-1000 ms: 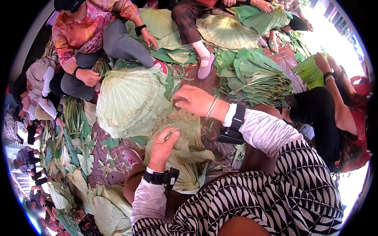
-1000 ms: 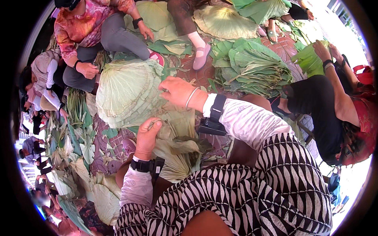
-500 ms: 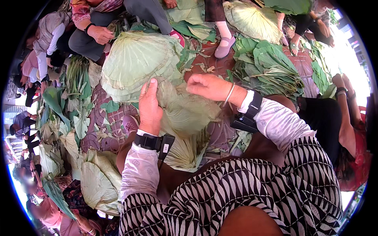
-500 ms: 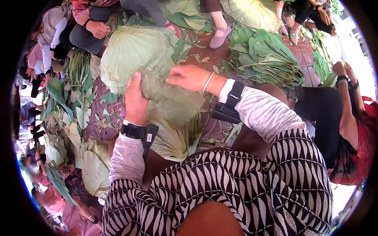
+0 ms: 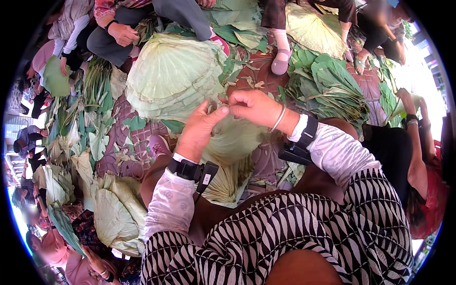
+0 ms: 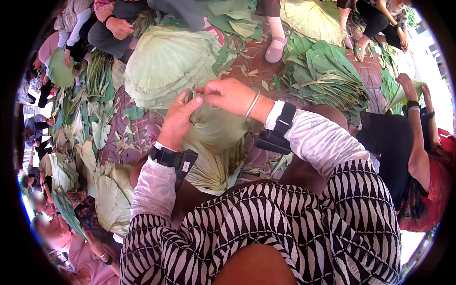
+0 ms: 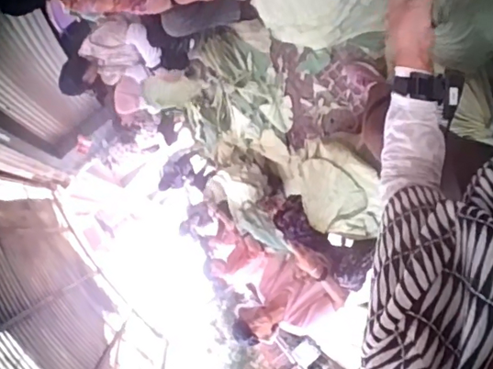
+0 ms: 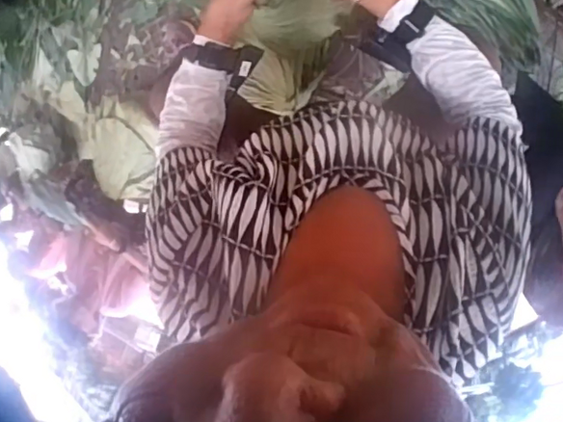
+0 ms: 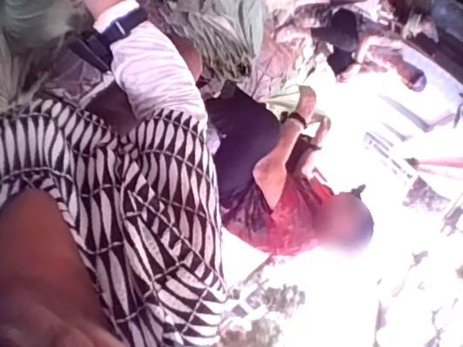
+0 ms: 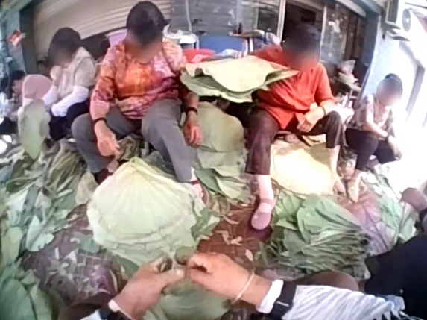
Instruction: The person sorts and stacks large green leaves by hand, picking them up from a large pile and organizing them into neat stacks while sitting on the ground.
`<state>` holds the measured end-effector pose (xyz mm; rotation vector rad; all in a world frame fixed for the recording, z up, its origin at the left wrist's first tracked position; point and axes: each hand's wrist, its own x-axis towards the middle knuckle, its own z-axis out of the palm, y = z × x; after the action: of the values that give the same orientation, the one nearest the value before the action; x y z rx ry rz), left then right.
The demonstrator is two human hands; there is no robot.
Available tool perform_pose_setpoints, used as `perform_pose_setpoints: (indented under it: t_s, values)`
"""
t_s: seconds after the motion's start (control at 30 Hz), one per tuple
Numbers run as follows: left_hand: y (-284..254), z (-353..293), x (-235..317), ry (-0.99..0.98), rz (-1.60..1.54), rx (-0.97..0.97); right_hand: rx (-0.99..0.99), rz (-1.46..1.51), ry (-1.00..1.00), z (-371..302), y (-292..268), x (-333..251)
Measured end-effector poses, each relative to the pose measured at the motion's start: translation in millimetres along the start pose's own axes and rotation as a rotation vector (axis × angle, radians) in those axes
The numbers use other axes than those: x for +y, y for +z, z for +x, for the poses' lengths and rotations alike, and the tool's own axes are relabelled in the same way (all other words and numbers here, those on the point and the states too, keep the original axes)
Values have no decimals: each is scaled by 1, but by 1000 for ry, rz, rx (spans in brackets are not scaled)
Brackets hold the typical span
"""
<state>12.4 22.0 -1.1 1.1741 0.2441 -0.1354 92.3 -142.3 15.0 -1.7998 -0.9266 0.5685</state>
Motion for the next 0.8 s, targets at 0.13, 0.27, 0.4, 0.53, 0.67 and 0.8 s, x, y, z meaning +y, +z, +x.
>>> perform_pose_setpoints:
  t_s: [0.13,0.27,0.4,0.53,0.67,0.8]
  values:
    - [1,4,0,-85,154,17,22,59,123,-4,0,-5]
    - [-3,-2,-3,-117,145,-5,68,105,120,0,5,-6]
    - [15,-4,11,-174,246,-44,98,82,227,-5,-1,2]
    - [9,-9,3,-121,322,8,151,-194,-113,-4,10,-12]
    - [9,1,-10,-127,450,-117,134,-234,-54,-2,12,-14]
    - [11,1,-9,-16,583,-158,150,-273,-97,2,8,-9]
